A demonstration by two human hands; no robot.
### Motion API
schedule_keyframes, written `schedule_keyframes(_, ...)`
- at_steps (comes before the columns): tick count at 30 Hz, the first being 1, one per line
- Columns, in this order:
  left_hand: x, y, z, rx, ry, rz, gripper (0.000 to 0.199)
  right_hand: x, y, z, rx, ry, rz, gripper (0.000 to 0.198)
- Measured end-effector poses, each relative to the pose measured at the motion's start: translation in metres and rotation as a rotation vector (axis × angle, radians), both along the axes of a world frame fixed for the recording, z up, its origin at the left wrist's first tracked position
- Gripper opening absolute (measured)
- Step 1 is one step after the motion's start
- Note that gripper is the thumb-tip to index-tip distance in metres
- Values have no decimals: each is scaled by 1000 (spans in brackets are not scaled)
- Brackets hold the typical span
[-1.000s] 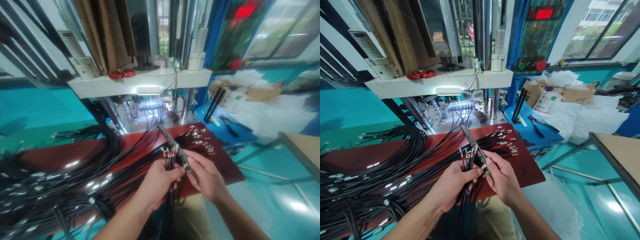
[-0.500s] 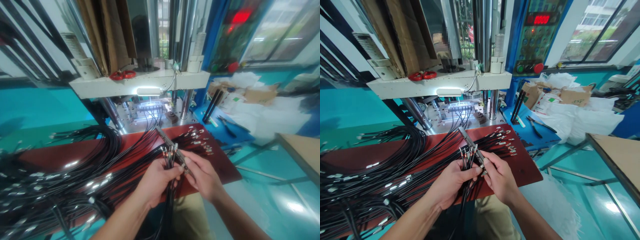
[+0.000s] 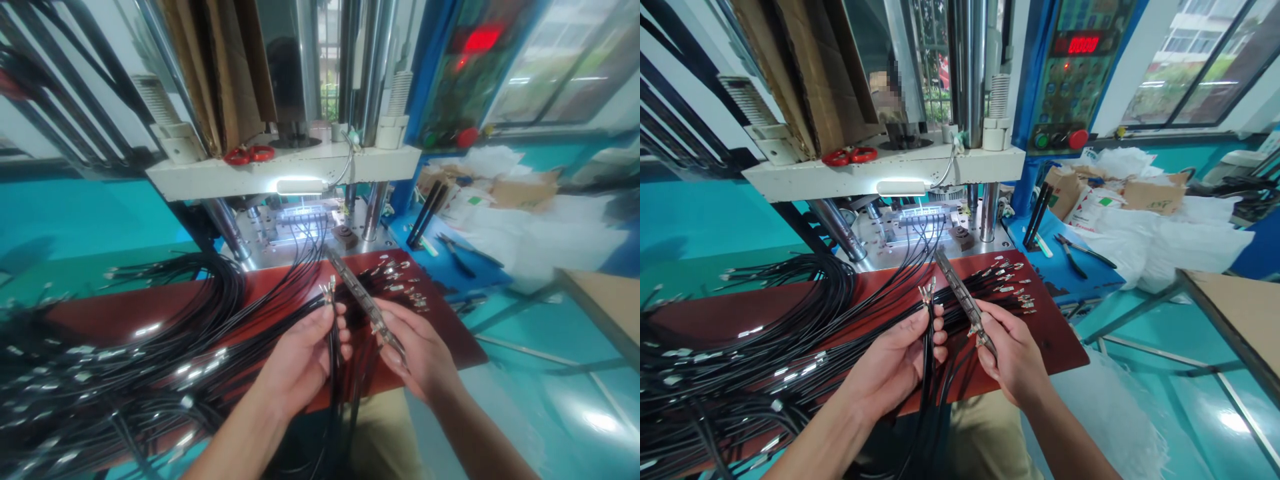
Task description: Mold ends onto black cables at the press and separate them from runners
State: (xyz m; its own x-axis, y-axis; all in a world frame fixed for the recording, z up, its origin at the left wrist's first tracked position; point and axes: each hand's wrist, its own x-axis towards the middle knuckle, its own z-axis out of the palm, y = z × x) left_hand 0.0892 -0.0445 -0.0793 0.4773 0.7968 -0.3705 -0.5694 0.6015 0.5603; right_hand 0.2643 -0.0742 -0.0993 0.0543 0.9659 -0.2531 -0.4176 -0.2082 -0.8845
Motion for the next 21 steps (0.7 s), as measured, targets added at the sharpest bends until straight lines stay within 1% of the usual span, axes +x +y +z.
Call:
schedule_keyframes(2, 2, -1, -1, 12, 45, -30, 11, 0, 0, 1, -2, -6, 2, 43)
schedule_keyframes(5, 5, -3, 0, 54, 151, -61, 14, -1, 1, 2, -4, -18, 3, 45)
schedule_keyframes(7, 8, -4, 2, 92, 213, -58, 17, -1, 0, 4, -10, -21, 9, 46)
schedule_keyframes(10, 12, -6, 4, 140, 277, -18, 19, -1, 0, 6, -18, -20, 20, 47)
schedule_keyframes(17, 10, -4, 5, 121, 301, -6, 17, -1, 0, 2, 1, -32, 25, 46)
schedule_keyframes(21, 9, -3, 4, 179, 347, 26, 15, -1, 0, 0, -4, -32, 29, 47)
